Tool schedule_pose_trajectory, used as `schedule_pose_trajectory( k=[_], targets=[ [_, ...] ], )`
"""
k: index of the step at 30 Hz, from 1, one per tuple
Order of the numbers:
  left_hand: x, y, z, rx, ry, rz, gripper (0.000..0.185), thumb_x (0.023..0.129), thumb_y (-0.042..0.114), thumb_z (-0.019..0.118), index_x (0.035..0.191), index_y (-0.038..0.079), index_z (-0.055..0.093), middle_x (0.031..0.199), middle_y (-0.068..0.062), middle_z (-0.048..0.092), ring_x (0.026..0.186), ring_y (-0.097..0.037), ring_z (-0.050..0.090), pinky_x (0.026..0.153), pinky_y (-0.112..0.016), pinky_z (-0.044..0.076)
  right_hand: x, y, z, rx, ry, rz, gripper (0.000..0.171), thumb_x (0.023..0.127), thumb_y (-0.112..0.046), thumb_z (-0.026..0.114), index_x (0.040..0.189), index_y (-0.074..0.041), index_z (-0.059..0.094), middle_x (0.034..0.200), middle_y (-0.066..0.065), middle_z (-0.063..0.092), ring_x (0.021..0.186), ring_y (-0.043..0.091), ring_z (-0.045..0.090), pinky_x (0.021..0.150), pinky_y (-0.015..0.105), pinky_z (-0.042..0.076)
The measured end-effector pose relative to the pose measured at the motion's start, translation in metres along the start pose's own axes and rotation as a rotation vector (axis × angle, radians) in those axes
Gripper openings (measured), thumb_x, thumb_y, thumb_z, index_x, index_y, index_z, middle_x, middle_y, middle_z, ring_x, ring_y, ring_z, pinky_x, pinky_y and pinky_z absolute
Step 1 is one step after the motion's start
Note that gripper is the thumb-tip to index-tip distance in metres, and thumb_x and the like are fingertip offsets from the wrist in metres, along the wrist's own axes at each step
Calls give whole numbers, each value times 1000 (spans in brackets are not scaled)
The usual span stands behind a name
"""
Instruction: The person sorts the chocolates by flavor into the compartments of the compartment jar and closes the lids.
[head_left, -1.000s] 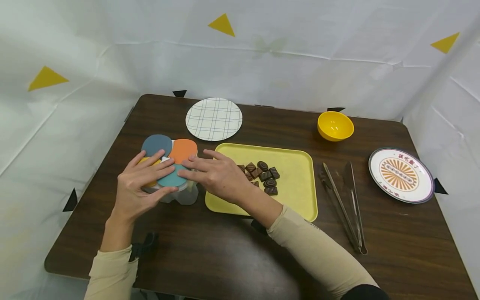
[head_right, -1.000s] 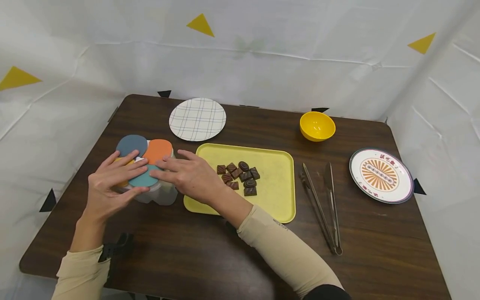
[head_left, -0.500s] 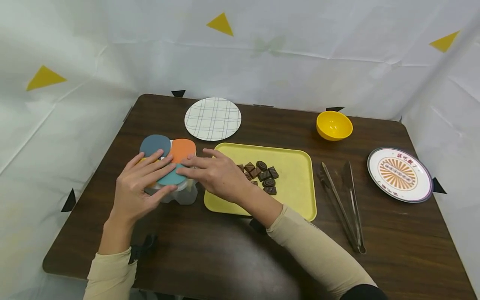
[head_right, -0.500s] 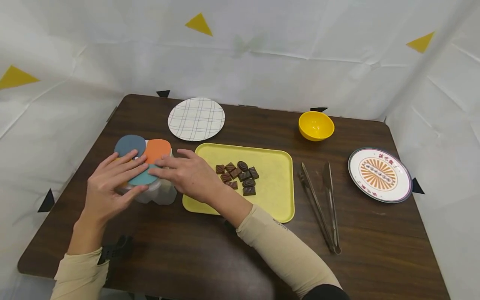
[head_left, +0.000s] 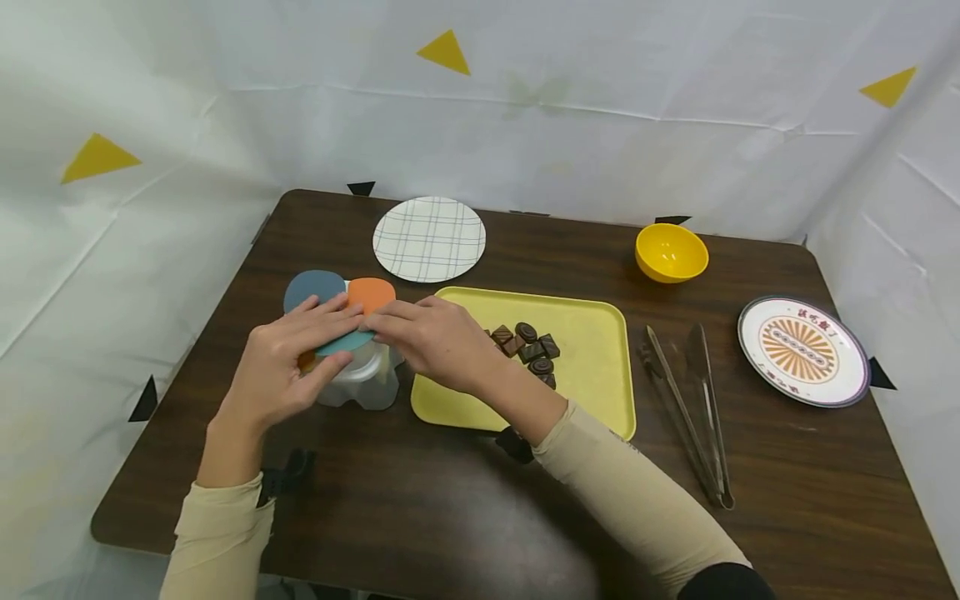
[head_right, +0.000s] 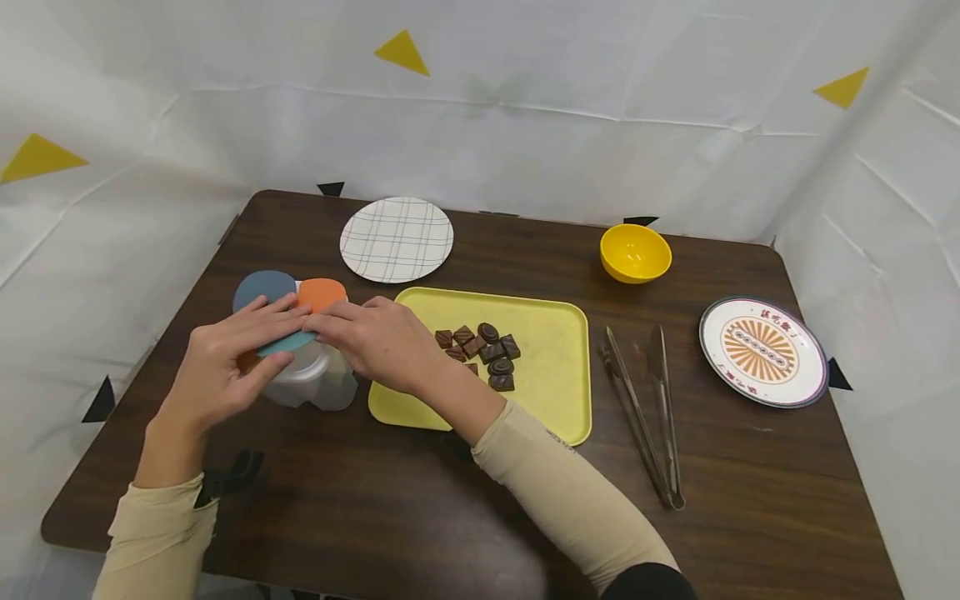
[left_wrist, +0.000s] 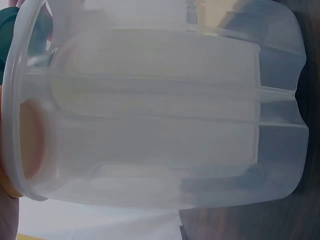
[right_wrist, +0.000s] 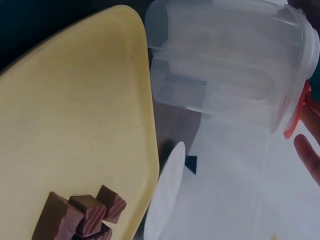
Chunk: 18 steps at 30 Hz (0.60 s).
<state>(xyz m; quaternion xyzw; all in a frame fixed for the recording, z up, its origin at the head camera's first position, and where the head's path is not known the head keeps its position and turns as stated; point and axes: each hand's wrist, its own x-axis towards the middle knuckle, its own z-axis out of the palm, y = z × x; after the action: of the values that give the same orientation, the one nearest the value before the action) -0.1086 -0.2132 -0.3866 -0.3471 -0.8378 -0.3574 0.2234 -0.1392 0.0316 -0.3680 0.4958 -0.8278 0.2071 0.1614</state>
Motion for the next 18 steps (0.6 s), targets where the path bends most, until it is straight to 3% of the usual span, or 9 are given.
schedule_pose_trajectory(
  k=[8, 14, 18],
  targets=[
    [1, 1, 2, -7, 2, -23, 36, 89, 28, 69, 121, 12, 72, 122, -5, 68, 119, -29, 60, 106, -57, 36, -1, 9, 0, 33, -52, -8, 39, 100, -10, 52, 137, -19, 60, 129, -3, 62, 105, 13, 63, 89, 30, 48],
    [2, 1, 3, 15, 29, -26, 40, 97, 38, 57, 124, 11, 70, 121, -4, 68, 115, -28, 63, 105, -56, 38, -5, 15, 1, 121, -44, -20, 49, 98, -3, 50, 145, -16, 50, 135, -1, 58, 94, 13, 60, 77, 24, 48],
    [3, 1, 3, 28, 41, -36, 39, 100, 35, 52, 125, 11, 69, 122, -4, 68, 115, -28, 63, 103, -56, 39, -9, 15, 2, 160, -41, -8, 53, 99, -4, 50, 150, -16, 42, 138, 0, 55, 98, 12, 59, 76, 23, 47]
  ],
)
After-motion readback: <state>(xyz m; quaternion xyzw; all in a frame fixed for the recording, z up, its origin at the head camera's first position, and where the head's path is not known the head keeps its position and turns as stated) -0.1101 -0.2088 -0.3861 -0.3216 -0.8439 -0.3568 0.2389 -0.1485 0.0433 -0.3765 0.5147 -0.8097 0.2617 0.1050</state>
